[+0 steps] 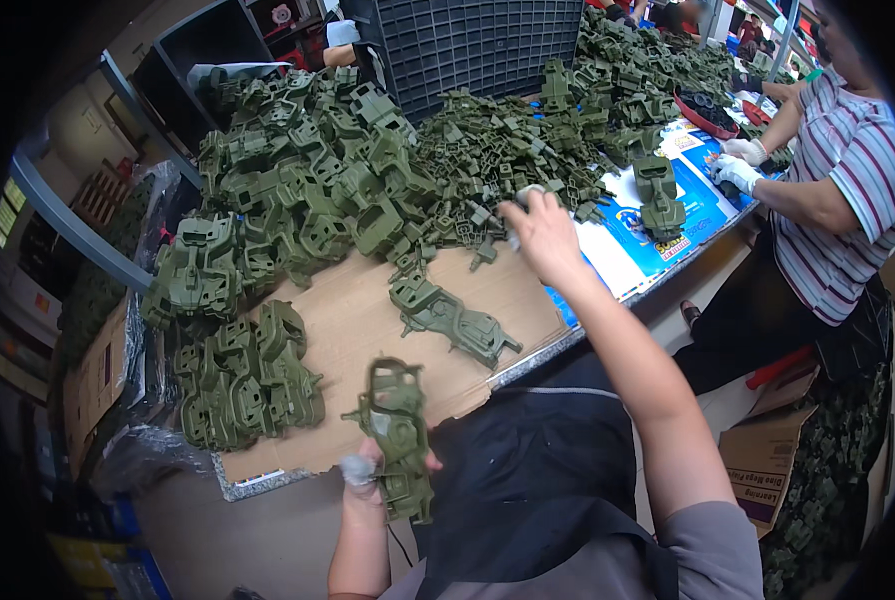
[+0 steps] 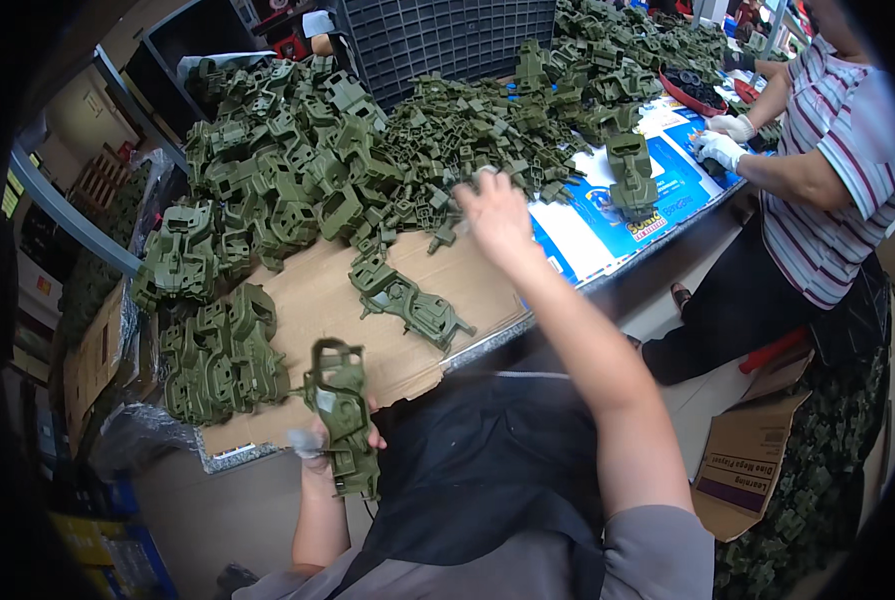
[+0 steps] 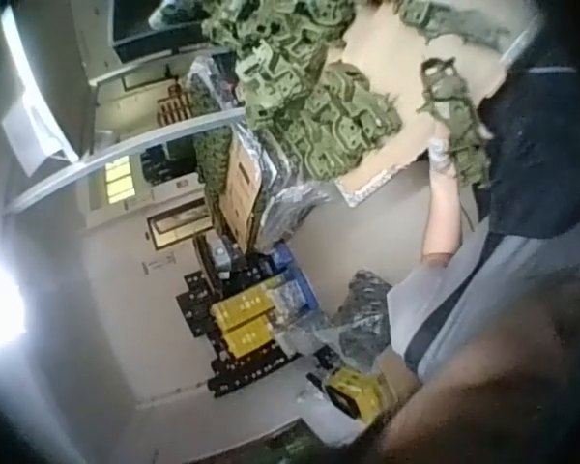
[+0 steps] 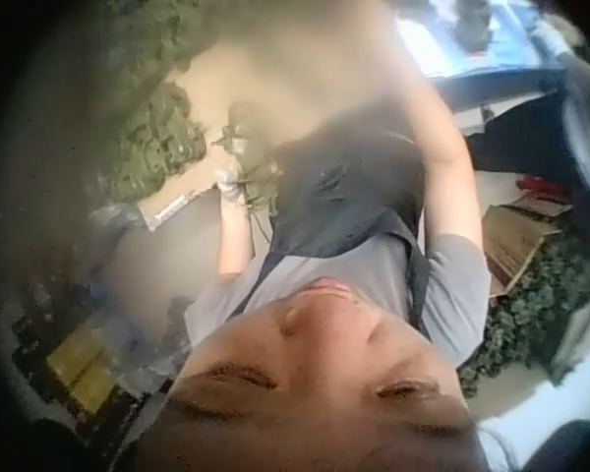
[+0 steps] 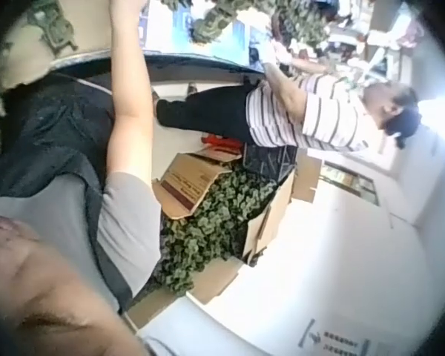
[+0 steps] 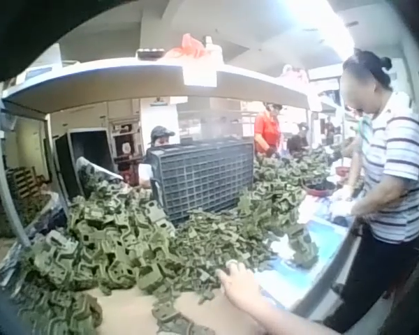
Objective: The person assembles and sorts green plastic parts by hand, taking them from cardboard boxes and placing them into sorting bins at a factory workstation.
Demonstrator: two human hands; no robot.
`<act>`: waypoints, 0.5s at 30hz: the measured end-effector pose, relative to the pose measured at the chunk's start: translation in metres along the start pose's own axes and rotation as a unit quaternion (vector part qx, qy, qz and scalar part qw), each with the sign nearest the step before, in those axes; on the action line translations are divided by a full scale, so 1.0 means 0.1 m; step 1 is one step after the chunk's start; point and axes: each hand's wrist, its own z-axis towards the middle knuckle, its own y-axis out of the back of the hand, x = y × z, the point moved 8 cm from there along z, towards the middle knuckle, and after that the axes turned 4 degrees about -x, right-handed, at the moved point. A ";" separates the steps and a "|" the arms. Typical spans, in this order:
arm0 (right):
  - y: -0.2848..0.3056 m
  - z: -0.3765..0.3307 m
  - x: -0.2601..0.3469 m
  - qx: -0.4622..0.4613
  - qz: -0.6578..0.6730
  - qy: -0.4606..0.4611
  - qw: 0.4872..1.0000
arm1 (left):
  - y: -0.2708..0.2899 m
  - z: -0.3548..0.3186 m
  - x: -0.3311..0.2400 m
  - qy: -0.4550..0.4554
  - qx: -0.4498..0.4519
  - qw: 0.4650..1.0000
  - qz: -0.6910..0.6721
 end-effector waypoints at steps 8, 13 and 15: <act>-0.21 -0.40 -0.38 0.007 0.147 -0.019 0.989 | 0.17 -0.05 0.69 0.194 -0.071 0.976 0.070; 0.53 -0.80 -0.26 -0.015 0.330 -0.090 0.940 | 0.29 -0.16 1.11 0.271 -0.073 0.953 0.117; 0.78 -1.24 0.12 0.086 0.380 -0.039 0.920 | 0.49 -0.24 1.16 0.238 -0.066 0.963 0.110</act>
